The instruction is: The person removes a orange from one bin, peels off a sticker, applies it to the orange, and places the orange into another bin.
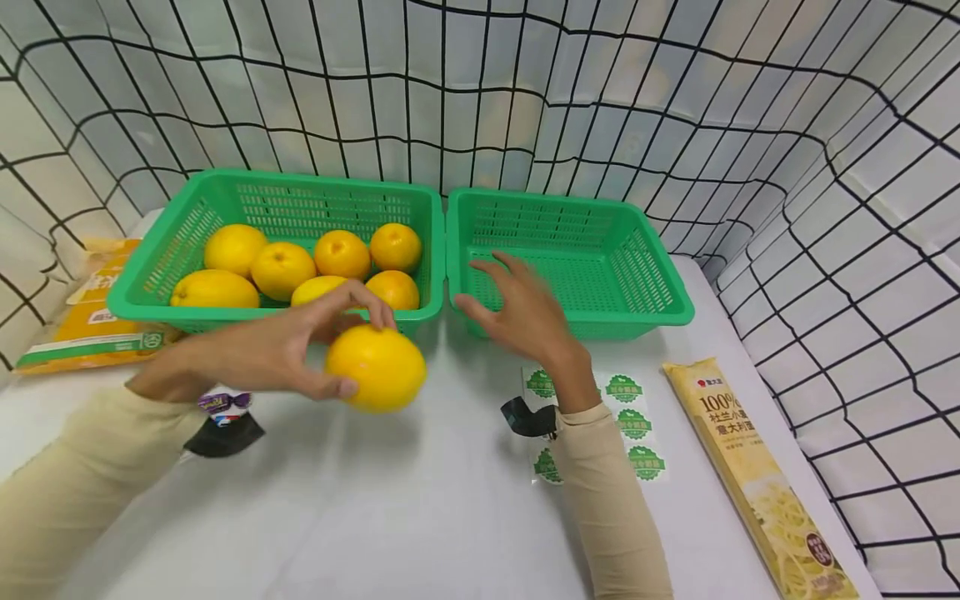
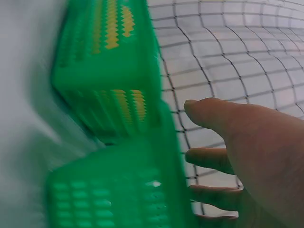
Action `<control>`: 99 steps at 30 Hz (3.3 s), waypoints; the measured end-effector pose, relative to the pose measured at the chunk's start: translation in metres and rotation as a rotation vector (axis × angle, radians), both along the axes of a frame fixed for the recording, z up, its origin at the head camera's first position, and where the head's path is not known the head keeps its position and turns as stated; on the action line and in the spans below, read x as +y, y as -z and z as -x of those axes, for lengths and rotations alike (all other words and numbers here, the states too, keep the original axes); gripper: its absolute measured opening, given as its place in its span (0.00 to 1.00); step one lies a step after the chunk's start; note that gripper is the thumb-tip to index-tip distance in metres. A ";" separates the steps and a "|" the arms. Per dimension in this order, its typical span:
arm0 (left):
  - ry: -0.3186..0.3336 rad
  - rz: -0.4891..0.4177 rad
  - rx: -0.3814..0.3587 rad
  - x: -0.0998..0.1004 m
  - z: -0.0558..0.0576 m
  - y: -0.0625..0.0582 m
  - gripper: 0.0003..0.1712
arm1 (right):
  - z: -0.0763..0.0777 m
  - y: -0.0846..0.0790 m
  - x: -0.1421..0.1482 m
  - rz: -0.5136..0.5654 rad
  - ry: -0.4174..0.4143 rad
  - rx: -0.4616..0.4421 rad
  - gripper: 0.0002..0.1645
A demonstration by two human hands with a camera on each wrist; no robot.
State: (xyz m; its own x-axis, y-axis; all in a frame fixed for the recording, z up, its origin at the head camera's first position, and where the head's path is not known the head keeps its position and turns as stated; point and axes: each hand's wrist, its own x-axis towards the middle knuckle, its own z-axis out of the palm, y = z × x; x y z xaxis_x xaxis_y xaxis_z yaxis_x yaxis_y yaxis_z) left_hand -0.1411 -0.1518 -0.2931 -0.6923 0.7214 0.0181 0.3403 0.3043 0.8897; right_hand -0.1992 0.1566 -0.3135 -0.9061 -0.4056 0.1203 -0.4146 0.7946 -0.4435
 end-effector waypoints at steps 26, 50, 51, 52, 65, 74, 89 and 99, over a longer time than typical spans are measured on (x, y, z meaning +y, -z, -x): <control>-0.160 -0.076 0.006 0.025 -0.029 0.097 0.37 | -0.047 0.040 0.092 0.031 -0.066 -0.099 0.07; -0.242 -0.009 0.103 0.025 -0.027 0.094 0.28 | -0.023 0.061 0.112 0.059 -0.022 -0.451 0.09; -0.241 -0.005 0.114 0.025 -0.027 0.094 0.29 | -0.023 0.061 0.113 0.060 -0.031 -0.455 0.09; -0.237 0.002 0.119 0.025 -0.029 0.094 0.31 | -0.023 0.062 0.114 0.063 -0.042 -0.465 0.09; -0.232 -0.015 -0.002 0.025 -0.026 0.092 0.39 | -0.039 0.039 0.101 0.229 -0.141 -0.400 0.06; -0.229 -0.069 -0.073 0.025 -0.027 0.094 0.38 | -0.061 0.032 0.002 0.485 -0.215 -0.384 0.06; -0.194 -0.112 -0.071 0.027 -0.024 0.094 0.37 | -0.061 0.055 -0.026 0.486 -0.248 -0.231 0.06; -0.232 -0.130 -0.099 0.024 -0.028 0.097 0.38 | -0.067 0.057 -0.028 0.361 -0.257 0.109 0.19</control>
